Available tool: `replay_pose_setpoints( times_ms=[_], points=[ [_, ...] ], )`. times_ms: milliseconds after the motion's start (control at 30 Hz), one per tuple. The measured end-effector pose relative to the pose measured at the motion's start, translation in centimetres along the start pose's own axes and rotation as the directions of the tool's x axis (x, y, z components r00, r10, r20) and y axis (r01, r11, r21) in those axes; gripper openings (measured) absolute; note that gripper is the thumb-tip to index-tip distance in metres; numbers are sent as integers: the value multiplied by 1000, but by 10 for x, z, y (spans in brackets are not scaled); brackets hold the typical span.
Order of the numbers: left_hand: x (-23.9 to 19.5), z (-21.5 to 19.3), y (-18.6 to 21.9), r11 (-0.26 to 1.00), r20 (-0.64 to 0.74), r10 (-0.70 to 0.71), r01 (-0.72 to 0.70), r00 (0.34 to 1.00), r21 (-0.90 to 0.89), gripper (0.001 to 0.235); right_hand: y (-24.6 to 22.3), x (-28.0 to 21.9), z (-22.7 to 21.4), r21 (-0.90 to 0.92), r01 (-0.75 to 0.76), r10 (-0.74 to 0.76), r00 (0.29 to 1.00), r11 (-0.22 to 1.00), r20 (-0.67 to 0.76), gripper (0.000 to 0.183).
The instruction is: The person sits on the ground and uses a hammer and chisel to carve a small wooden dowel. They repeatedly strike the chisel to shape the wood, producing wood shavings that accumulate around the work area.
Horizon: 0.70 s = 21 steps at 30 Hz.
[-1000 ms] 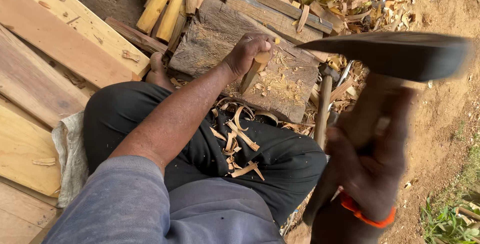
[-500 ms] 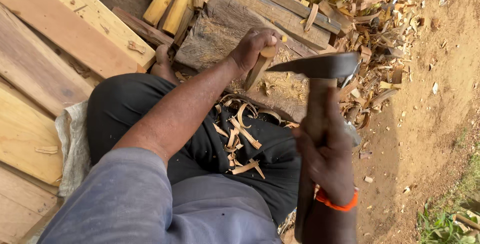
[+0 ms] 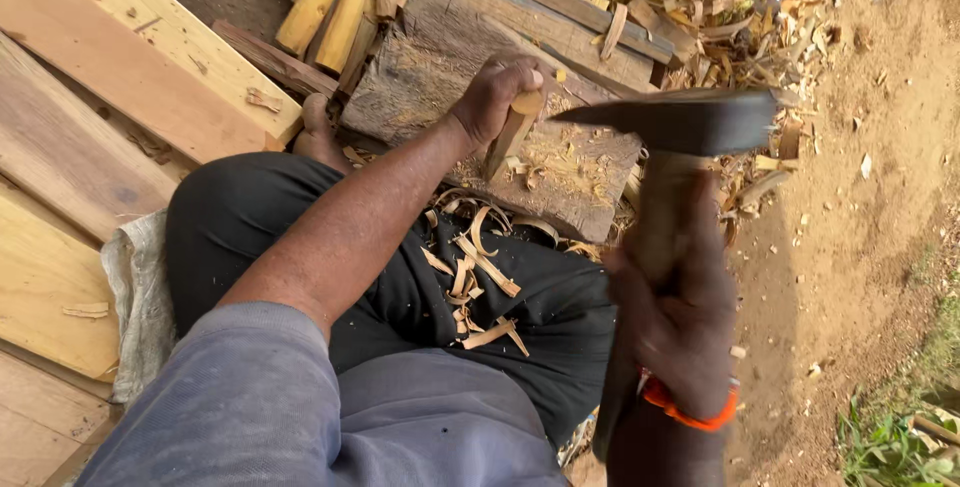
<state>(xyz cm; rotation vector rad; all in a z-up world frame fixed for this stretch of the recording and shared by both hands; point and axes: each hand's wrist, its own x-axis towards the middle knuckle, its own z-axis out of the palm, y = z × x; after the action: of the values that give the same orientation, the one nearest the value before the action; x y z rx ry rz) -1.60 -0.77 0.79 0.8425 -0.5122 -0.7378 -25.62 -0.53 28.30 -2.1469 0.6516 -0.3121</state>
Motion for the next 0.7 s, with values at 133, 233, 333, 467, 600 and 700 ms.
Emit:
replay_pose_setpoints(
  times_ms=[133,233,333,467,600,700],
  points=[
    [1,-5,18,980,58,-138,145,989,-134,22,-16,-1,-7,160,148,-141,988,976,-56,96],
    [-2,4,24,985,17,-108,109,994,-135,24,-13,15,21,-168,185,-176,982,968,68,92],
    [-3,7,31,991,-74,-78,69,994,-115,23,5,30,56,-254,280,-214,942,926,258,91],
    [-2,7,27,983,-16,-123,119,992,-138,22,6,9,33,-229,-49,75,992,972,105,89],
    [-2,-3,24,984,27,-50,54,998,-173,24,-30,-7,7,289,122,-110,992,949,-56,94],
    [-2,1,21,994,9,-58,58,998,-97,23,-30,6,27,-1,276,-275,960,961,52,88]
  ],
)
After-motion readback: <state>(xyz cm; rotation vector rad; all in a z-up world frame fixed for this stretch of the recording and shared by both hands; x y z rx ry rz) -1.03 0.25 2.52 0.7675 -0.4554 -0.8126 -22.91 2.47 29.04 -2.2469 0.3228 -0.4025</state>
